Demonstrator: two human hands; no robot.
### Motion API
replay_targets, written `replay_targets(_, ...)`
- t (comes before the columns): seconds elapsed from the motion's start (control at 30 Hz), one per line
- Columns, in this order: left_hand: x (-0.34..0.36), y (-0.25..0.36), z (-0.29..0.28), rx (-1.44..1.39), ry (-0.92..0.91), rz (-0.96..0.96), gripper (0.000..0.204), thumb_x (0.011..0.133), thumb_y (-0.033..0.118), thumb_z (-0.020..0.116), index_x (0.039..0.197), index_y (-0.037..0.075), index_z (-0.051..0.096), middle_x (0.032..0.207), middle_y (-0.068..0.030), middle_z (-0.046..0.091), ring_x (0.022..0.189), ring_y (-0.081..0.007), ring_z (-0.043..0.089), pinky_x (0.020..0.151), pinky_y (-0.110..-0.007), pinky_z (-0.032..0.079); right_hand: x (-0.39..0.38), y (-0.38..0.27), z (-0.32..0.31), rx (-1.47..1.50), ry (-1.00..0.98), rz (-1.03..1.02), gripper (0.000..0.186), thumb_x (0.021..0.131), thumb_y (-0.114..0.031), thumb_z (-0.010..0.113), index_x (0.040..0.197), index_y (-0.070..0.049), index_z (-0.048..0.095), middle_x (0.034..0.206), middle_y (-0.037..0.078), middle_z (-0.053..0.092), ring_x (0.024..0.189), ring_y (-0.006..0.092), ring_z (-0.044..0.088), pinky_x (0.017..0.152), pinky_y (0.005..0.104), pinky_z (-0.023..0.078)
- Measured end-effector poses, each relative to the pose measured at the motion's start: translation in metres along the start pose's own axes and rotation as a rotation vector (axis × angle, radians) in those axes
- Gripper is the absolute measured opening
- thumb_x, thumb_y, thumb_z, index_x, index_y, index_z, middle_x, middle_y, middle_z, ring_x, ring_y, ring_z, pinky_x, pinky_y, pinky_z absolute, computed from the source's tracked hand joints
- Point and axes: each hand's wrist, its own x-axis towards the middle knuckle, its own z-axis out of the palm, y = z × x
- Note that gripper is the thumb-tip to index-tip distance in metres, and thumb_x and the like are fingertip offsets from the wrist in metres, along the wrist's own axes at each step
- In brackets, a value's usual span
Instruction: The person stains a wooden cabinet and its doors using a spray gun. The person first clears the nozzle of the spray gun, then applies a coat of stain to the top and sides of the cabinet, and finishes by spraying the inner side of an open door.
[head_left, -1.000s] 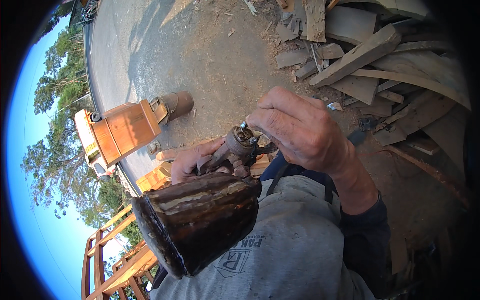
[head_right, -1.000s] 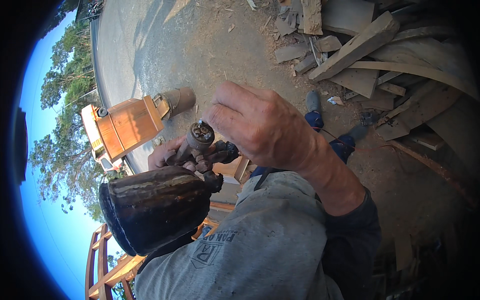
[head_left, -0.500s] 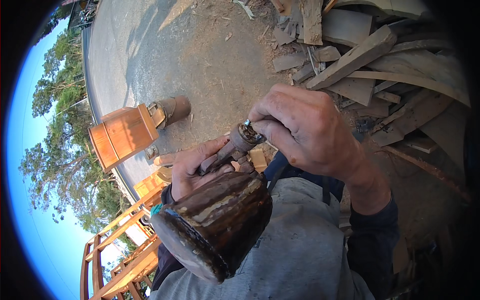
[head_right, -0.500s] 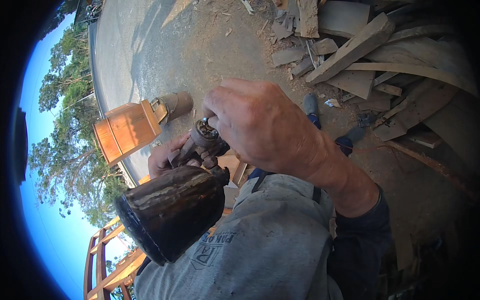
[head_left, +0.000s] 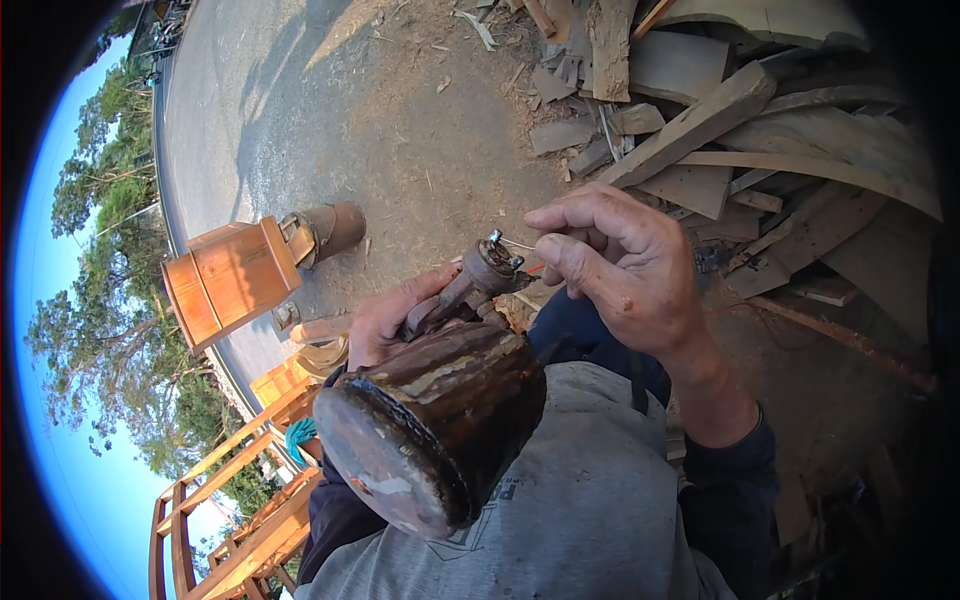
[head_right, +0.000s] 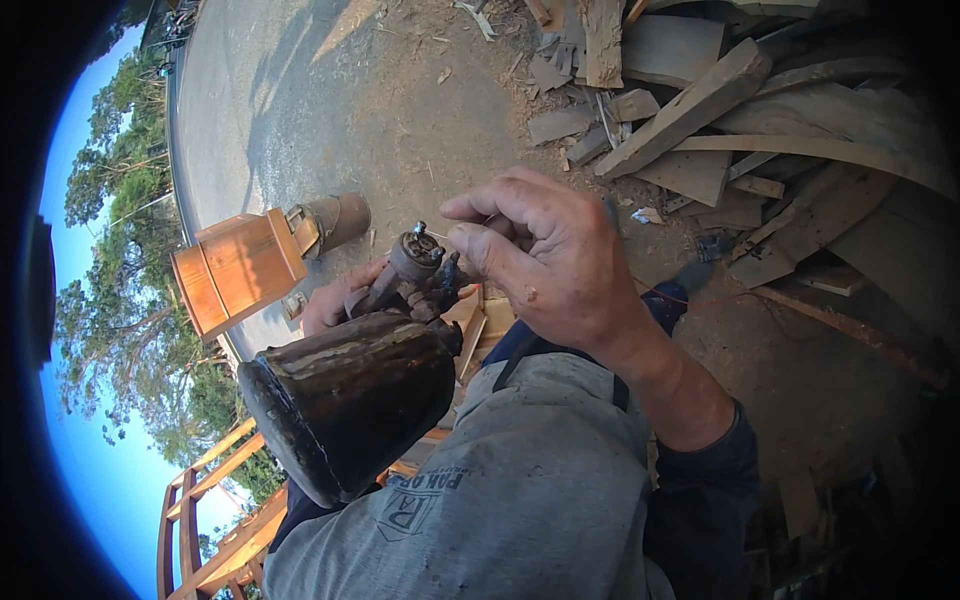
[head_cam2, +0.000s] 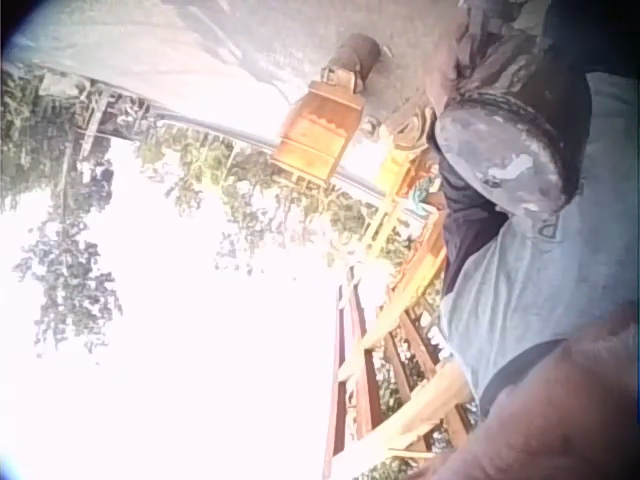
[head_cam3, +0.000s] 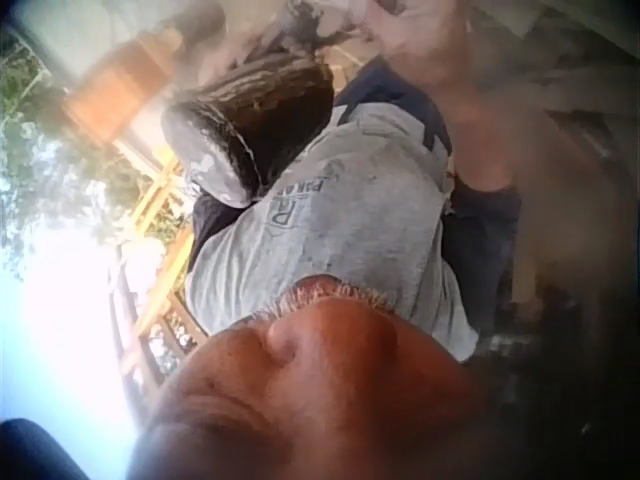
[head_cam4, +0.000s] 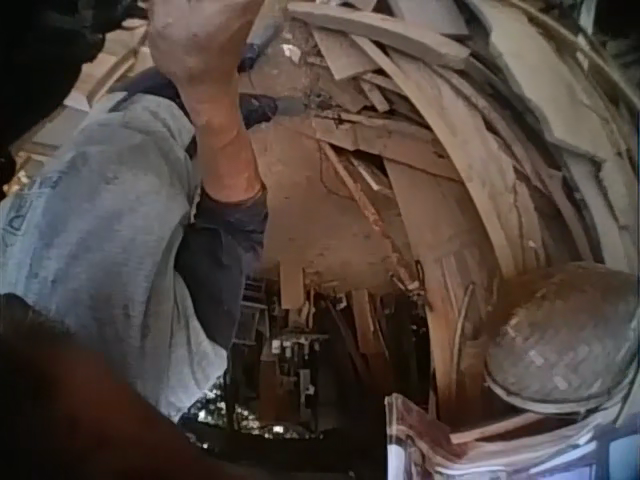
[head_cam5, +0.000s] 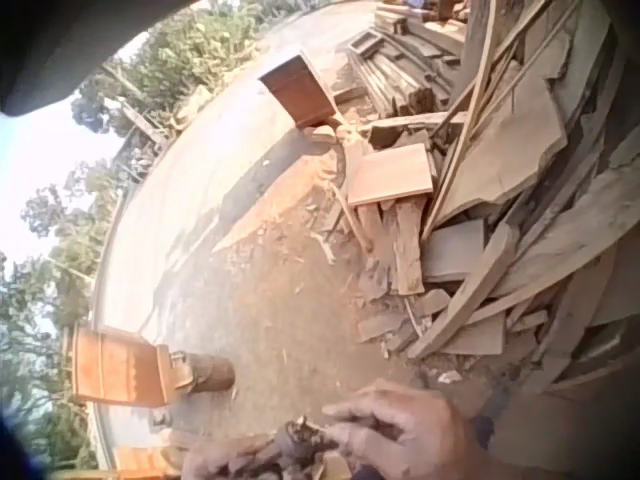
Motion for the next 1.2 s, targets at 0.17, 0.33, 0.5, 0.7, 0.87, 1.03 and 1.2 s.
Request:
replay_targets(0.17, 0.007, -0.013, -0.009, 0.029, -0.133, -0.046, 0.059, 0.09, 0.016, 0.078, 0.14, -0.004, 0.055, 0.117, -0.01, 0.07, 0.102, -0.0161, 0.07, 0.088, -0.026, 0.055, -0.001, 0.009, 0.003, -0.255, 0.023, -0.304, 0.012, 0.087, 0.001, 0.069, 0.098, 0.005, 0.071, 0.086, 0.015, 0.066, 0.069, 0.0243, 0.067, 0.061, 0.034, 0.053)
replay_targets(0.33, -0.002, -0.005, 0.003, 0.065, -0.049, 0.078, 0.051, 0.087, 0.005, 0.078, 0.134, -0.005, 0.061, 0.111, -0.0146, 0.074, 0.102, -0.0213, 0.072, 0.093, -0.033, 0.056, -0.005, -0.001, 0.002, -0.448, -0.072, -0.329, 0.022, 0.084, 0.009, 0.064, 0.105, 0.004, 0.071, 0.088, 0.012, 0.063, 0.069, 0.0171, 0.061, 0.06, 0.032, 0.049)
replay_targets(0.5, 0.005, -0.017, -0.015, -0.01, -0.081, -0.112, 0.053, 0.094, 0.007, 0.07, 0.142, -0.005, 0.053, 0.117, -0.0153, 0.072, 0.106, -0.0219, 0.071, 0.095, -0.033, 0.055, -0.011, -0.018, 0.0, -0.594, -0.027, -0.223, 0.026, 0.085, 0.007, 0.063, 0.109, 0.003, 0.071, 0.086, 0.011, 0.063, 0.068, 0.0157, 0.059, 0.061, 0.0315, 0.049)
replay_targets(0.7, 0.008, -0.015, -0.021, -0.796, -0.198, -0.38, 0.046, 0.101, 0.01, 0.059, 0.143, -0.006, 0.05, 0.113, -0.0177, 0.071, 0.104, -0.0232, 0.071, 0.093, -0.032, 0.057, 0.013, 0.019, 0.002, 0.036, -0.136, 0.131, 0.023, 0.094, -0.006, 0.059, 0.108, 0.008, 0.072, 0.079, 0.012, 0.07, 0.067, 0.0154, 0.065, 0.058, 0.0291, 0.052)
replay_targets(0.87, -0.004, 0.001, 0.004, -0.02, 0.014, 0.08, 0.047, 0.092, 0.012, 0.075, 0.134, -0.004, 0.06, 0.104, -0.016, 0.075, 0.095, -0.0221, 0.074, 0.083, -0.034, 0.059, 0.031, 0.015, -0.006, 0.308, -0.297, 0.294, 0.024, 0.092, -0.009, 0.064, 0.105, 0.008, 0.073, 0.075, 0.007, 0.068, 0.062, 0.0087, 0.061, 0.057, 0.0241, 0.05)
replay_targets(1.03, -0.001, -0.02, -0.002, 0.054, 0.026, 0.257, 0.049, 0.087, 0.012, 0.08, 0.131, -0.004, 0.063, 0.107, -0.0172, 0.076, 0.095, -0.0221, 0.075, 0.084, -0.033, 0.058, 0.041, -0.005, -0.006, 0.194, -0.354, 0.369, 0.026, 0.085, -0.009, 0.068, 0.103, 0.009, 0.073, 0.076, 0.008, 0.069, 0.065, 0.0106, 0.063, 0.058, 0.0242, 0.052)
replay_targets(1.2, 0.01, -0.036, -0.018, 0.162, -0.137, 0.32, 0.049, 0.086, 0.009, 0.079, 0.131, -0.001, 0.063, 0.105, -0.0192, 0.074, 0.093, -0.0306, 0.075, 0.082, -0.035, 0.057, 0.035, -0.013, -0.003, 0.071, -0.298, 0.392, 0.02, 0.085, -0.008, 0.07, 0.097, 0.007, 0.074, 0.076, 0.008, 0.071, 0.064, 0.0093, 0.063, 0.056, 0.0241, 0.05)
